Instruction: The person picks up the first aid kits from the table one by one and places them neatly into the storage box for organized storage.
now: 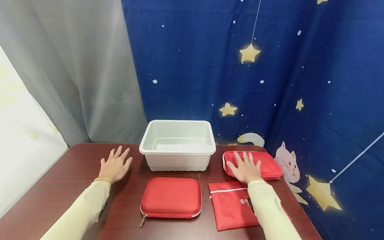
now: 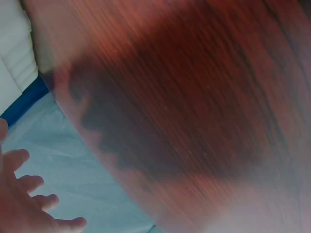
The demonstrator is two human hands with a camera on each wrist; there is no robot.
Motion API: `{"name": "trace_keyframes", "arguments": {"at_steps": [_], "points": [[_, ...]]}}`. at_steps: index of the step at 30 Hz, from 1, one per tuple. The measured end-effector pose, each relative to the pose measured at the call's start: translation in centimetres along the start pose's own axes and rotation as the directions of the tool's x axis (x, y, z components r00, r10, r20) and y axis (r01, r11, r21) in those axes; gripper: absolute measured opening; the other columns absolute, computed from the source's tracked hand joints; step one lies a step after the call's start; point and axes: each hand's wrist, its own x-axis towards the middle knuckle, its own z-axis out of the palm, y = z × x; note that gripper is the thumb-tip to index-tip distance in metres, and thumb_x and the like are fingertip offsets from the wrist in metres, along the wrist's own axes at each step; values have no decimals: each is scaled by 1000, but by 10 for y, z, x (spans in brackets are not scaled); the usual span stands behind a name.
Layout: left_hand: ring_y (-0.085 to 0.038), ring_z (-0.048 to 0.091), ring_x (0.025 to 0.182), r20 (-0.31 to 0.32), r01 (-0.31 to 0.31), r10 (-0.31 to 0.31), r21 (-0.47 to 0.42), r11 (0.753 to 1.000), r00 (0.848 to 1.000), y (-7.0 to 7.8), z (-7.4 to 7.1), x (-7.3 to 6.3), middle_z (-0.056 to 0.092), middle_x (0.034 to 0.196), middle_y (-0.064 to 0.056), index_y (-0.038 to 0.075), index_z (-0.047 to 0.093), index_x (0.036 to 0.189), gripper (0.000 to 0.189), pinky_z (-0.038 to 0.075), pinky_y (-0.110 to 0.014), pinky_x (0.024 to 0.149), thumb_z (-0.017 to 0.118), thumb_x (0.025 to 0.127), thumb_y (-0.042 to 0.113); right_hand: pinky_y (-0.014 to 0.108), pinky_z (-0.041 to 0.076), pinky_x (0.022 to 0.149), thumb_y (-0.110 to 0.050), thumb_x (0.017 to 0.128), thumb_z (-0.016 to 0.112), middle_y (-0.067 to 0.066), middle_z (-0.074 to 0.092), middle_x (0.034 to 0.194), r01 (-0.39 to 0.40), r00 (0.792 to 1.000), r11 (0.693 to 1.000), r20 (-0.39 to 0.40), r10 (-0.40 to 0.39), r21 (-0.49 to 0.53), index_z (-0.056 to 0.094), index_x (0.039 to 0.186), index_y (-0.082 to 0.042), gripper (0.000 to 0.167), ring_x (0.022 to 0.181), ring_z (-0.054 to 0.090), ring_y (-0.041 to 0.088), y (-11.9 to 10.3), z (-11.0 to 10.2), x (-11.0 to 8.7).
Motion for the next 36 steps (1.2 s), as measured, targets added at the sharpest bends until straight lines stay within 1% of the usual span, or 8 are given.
{"name": "trace_keyframes", "arguments": {"at_steps": [9,14,18,22,26,31,33,36], "points": [[-50,16,145,43,41,-37,-92,995,998,7,-1,1,20,161,-25,11,33,155,60,17,-79,103,32,106,45,79,-2,105,-65,98,34,39,11,155,-60,998,997,28,59,37,24,156,-3,86,142,3,58,14,-4,-6],[-49,15,146,46,64,-57,-172,983,997,13,-3,3,18,161,-25,11,31,156,62,17,-77,104,28,106,47,79,-1,104,-65,99,32,40,11,154,-89,996,995,35,88,51,22,155,1,87,141,2,60,22,-7,-7],[-48,18,146,24,77,-74,-230,970,997,18,-5,4,19,160,-26,9,32,156,61,18,-76,105,28,107,45,80,0,103,-64,99,32,40,12,154,-111,993,992,31,110,60,21,155,2,87,141,3,60,27,-9,-8],[-46,26,144,-34,75,-88,-293,953,996,23,-5,5,25,159,-26,8,35,155,60,24,-71,107,27,107,44,80,0,102,-62,99,33,42,11,152,-142,989,987,39,140,77,20,154,3,86,140,2,61,33,-11,-9],[-44,35,141,-107,34,-80,-378,925,991,27,-4,6,32,157,-21,11,39,154,59,29,-65,109,26,107,45,81,3,101,-61,100,32,43,11,151,-165,986,983,37,163,79,21,154,3,84,138,4,63,41,-11,-11],[-38,37,141,-189,-72,-18,-458,886,982,34,-5,8,39,155,-16,13,41,153,57,28,-59,112,28,107,45,83,7,98,-59,100,32,43,13,149,-193,981,978,27,191,85,20,153,5,84,135,7,65,51,-12,-13],[-36,37,142,-202,-101,4,-474,875,979,37,-5,8,40,154,-15,13,41,153,57,27,-56,114,29,108,45,83,8,97,-58,101,32,42,14,150,-198,980,976,21,197,88,20,152,6,84,135,8,65,55,-12,-13],[-33,39,141,-202,-118,18,-495,861,979,43,-5,8,42,154,-14,14,40,154,56,28,-55,114,30,108,44,83,10,97,-58,101,31,41,16,150,-201,979,974,18,201,107,20,151,7,83,136,10,64,60,-13,-13]]}}
